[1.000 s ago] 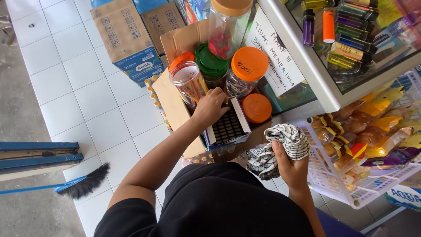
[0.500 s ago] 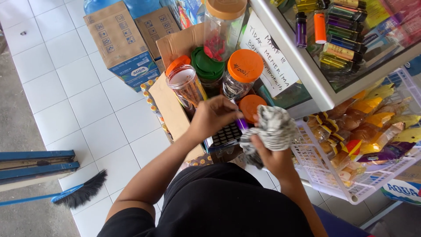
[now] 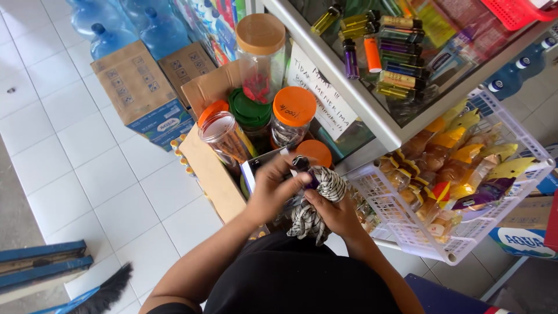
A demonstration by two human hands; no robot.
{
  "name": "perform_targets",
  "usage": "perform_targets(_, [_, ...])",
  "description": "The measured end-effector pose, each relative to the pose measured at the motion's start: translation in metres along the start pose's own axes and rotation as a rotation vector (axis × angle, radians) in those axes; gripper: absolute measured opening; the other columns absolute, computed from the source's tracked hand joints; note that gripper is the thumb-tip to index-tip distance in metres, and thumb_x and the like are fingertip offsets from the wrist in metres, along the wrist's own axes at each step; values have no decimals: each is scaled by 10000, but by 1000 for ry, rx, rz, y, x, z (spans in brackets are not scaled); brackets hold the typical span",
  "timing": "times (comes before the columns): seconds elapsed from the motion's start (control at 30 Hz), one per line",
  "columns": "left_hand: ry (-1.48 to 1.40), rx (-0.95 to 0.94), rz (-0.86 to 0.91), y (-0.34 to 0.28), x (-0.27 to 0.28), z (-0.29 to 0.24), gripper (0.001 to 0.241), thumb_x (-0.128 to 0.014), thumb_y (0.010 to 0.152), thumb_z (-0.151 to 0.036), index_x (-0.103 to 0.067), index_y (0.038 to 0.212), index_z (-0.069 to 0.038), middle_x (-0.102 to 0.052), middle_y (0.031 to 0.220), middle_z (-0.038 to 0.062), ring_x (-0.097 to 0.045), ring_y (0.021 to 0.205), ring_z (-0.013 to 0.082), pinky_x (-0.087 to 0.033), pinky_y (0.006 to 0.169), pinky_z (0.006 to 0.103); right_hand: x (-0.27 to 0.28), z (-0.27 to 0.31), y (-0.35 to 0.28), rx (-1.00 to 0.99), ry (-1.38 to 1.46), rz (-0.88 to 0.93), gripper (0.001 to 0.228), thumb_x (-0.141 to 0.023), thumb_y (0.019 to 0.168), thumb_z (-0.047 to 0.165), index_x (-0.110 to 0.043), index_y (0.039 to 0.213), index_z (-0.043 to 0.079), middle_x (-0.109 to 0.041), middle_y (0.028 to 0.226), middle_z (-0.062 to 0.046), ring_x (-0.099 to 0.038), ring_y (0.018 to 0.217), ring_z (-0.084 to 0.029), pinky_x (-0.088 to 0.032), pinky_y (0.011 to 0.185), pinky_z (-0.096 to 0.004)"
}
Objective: Sorting and cleaning cigarette lighters before placing them into a display box in a retail shop.
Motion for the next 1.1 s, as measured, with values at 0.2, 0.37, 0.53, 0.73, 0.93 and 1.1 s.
perform_targets(0.2, [-131,171,72,4,-17,19,273,-499,1061,-218,-620,1149,9,-735,1163,43,-675,1077,110,-533,965,287,35,-7,-1,61,-134,-131,268,-664,1020,193,-678,1207,2,-726,1000,-81,-610,792,-149,-523,710,-310])
perform_targets(0.37, [183,241,295,1,-31,17,253,-513,1106,-221,-622,1161,0,-649,821,107,-623,765,152,-518,748,325,47,54,5,168,-76,-159,266,-640,1018,194,-641,1218,19,-717,1045,-99,-637,849,-186,-536,758,-328])
perform_targets(0.53, [476,30,625,-13,-65,21,246,-555,1102,-201,-611,1101,39,-664,879,121,-631,789,140,-530,740,335,41,84,-1,418,-419,-107,210,-676,990,127,-643,1159,6,-717,1042,-126,-708,932,-235,-560,843,-358])
perform_targets(0.73, [489,277,613,0,-80,15,281,-559,1101,-214,-616,996,41,-577,744,120,-549,713,160,-506,689,351,92,43,-21,288,-203,-236,193,-643,999,83,-696,1176,28,-757,1030,-69,-730,900,-187,-590,789,-327])
perform_targets(0.93, [609,-292,394,66,-92,-24,161,-509,1141,-174,-526,1201,-26,-637,1026,141,-647,924,282,-527,846,357,166,41,-61,297,-77,-611,223,-611,1068,89,-654,1279,29,-708,1162,-49,-666,1031,-148,-546,932,-306])
perform_targets(1.1, [930,-583,294,108,-129,-33,179,-663,1042,-185,-602,1174,-81,-677,1136,80,-635,1037,328,-516,925,415,192,47,-86,297,203,-776,227,-615,1062,89,-637,1271,4,-704,1119,-65,-645,908,-134,-538,838,-301])
Point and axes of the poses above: each hand's wrist, its own y-axis towards the middle knuckle, its own x-axis out of the back of the hand, z = x × y, the point moved 8 cm from there along y, towards the middle knuckle
